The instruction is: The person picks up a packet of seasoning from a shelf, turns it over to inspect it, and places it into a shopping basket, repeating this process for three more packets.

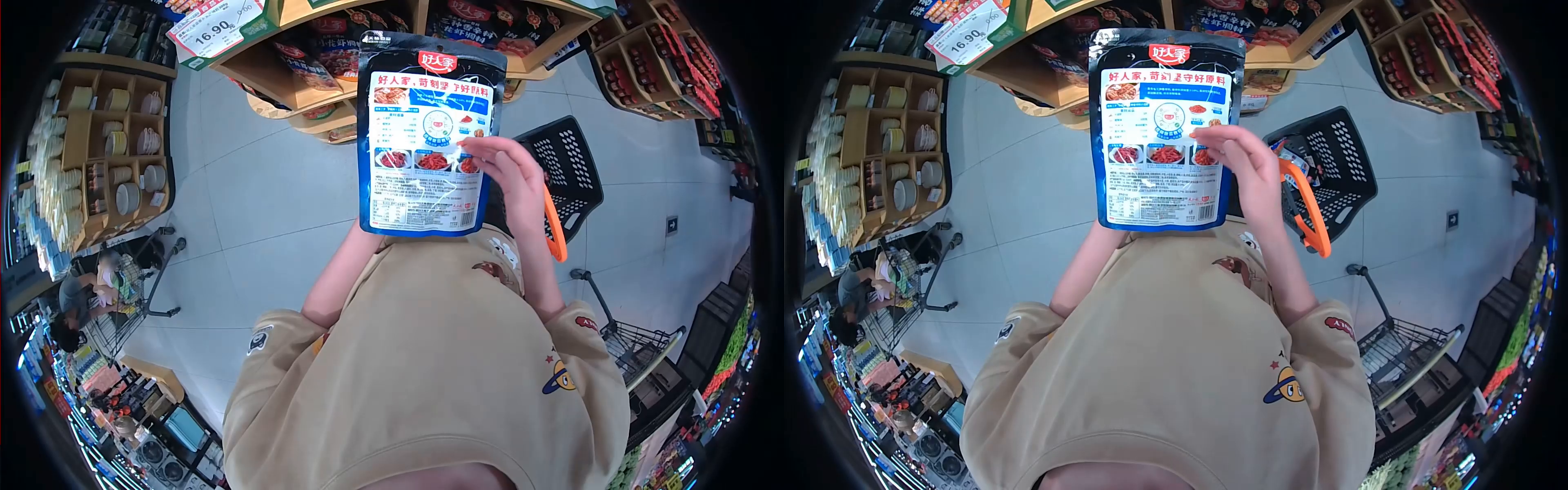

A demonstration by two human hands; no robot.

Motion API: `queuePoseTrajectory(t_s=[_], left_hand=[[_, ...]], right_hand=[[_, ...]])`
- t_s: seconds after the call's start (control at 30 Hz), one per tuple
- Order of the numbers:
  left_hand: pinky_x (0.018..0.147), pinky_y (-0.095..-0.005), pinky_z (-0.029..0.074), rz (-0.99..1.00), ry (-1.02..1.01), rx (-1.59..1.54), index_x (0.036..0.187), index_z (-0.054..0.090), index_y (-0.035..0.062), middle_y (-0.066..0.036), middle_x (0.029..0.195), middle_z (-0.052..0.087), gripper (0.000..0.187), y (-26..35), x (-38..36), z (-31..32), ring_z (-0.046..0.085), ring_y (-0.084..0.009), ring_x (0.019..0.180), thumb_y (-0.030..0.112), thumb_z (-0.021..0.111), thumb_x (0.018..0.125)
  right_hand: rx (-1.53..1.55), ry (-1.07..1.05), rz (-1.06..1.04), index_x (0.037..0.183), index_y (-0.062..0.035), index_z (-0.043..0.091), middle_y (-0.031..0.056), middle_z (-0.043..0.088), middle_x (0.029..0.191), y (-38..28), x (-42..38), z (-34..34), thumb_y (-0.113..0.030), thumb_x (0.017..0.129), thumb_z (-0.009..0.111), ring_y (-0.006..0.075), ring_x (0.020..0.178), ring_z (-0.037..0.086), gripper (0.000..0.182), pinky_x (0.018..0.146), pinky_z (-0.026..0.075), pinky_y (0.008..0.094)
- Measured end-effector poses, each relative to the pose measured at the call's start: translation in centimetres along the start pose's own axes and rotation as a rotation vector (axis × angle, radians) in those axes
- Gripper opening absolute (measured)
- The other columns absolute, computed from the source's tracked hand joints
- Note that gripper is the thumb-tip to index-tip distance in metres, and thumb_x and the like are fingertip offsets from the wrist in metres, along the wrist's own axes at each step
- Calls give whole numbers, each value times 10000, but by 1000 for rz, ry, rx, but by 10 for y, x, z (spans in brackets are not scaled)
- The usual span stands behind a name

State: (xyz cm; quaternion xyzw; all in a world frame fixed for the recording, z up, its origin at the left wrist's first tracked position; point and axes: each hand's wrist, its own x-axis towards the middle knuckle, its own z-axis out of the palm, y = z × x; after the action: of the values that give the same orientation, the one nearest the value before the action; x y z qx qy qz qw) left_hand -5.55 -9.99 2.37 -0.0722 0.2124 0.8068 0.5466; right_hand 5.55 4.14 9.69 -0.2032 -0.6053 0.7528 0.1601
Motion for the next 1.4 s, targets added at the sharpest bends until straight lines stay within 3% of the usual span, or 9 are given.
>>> queuePoseTrajectory(t_s=[0.1,0.33,1.4], left_hand=[[916,-436,339,7,7,3,1298,243,78,-140,1276,343,654,0,-1,-2,391,-288,1130,539,238,835],[917,-438,338,7,21,8,1298,243,78,-141,1277,341,658,1,-1,-6,391,-289,1130,543,236,834],[918,-448,333,33,35,-7,1298,242,77,-144,1282,335,675,7,-3,-12,389,-297,1131,561,228,827]], right_hand=[[-100,176,-95,1026,7,514,93,560,1030,7,3,-17,-118,859,374,151,979,519,252,848,382,261],[-38,272,0,1024,-4,516,78,560,1029,11,0,-25,-113,854,381,134,970,517,243,838,380,247],[-91,234,-30,1014,-8,526,74,575,1003,16,3,-10,-101,853,391,119,952,513,230,834,377,243]])
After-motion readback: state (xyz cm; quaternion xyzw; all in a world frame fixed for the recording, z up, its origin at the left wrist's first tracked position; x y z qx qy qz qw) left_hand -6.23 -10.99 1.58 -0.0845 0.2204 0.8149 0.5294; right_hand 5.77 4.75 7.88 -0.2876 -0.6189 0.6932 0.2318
